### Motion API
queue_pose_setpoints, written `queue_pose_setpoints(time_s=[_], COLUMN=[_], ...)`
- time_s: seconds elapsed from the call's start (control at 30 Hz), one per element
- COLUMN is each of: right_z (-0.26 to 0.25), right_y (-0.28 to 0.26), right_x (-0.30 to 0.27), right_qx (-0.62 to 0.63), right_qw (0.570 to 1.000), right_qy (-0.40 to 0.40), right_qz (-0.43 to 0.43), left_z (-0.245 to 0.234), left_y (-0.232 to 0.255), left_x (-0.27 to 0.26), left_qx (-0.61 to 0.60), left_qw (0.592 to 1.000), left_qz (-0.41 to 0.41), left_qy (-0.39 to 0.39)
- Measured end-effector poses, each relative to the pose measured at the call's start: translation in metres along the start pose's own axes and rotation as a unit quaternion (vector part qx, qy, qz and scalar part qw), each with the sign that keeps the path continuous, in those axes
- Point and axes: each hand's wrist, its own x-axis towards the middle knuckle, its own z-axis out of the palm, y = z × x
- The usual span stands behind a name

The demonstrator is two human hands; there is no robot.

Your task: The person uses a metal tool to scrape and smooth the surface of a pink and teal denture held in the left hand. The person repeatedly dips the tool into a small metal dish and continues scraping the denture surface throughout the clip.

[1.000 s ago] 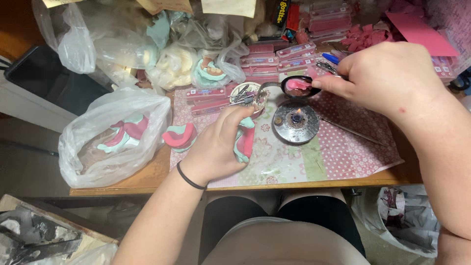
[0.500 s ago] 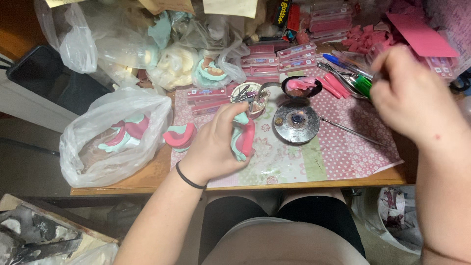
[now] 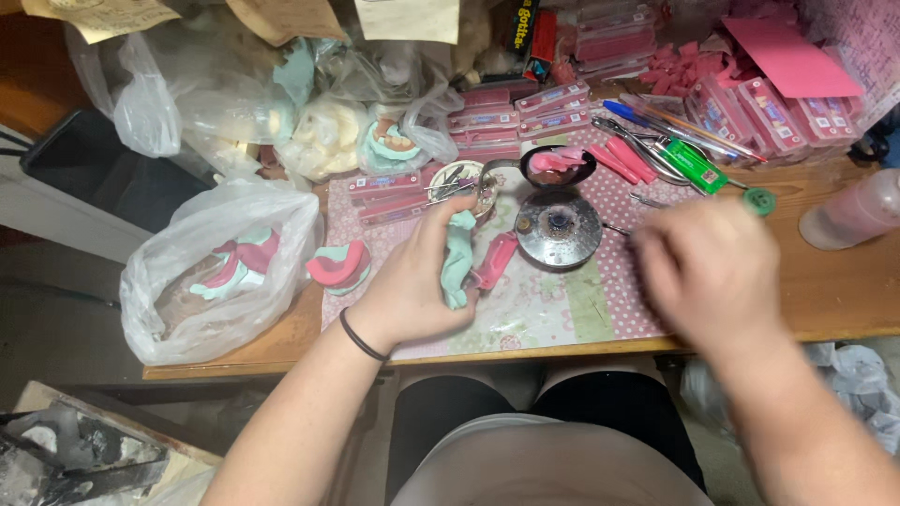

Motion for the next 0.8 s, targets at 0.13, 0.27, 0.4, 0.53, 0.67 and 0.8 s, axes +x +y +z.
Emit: queue_pose_setpoints(time_s=[0.13, 0.27, 0.4, 0.53, 0.67, 0.8], right_z=[0.024, 0.042, 0.051, 0.04, 0.032, 0.042], right_y=[-0.075, -0.107, -0.116, -0.112, -0.12, -0.125], right_x=[-0.013, 0.008, 0.012, 0.015, 0.019, 0.011], right_qx=[0.104, 0.122, 0.062, 0.064, 0.081, 0.101], right_qw=[0.994, 0.99, 0.997, 0.997, 0.992, 0.991], right_qy=[-0.03, -0.063, -0.03, 0.01, 0.027, 0.062], right_qz=[0.02, -0.014, -0.017, -0.042, -0.089, -0.06], left_z=[0.003, 0.005, -0.005, -0.011, -0.001, 0.002], left_y=[-0.008, -0.012, -0.01, -0.006, -0.014, -0.021], left_x=[0.003, 0.001, -0.003, -0.008, -0.01, -0.014], left_qx=[-0.032, -0.046, -0.076, -0.09, -0.154, -0.205], left_qw=[0.999, 0.999, 0.996, 0.996, 0.988, 0.977], left_qz=[-0.002, -0.024, -0.029, -0.028, 0.008, 0.047], left_qy=[0.02, -0.009, -0.022, -0.01, -0.017, -0.033])
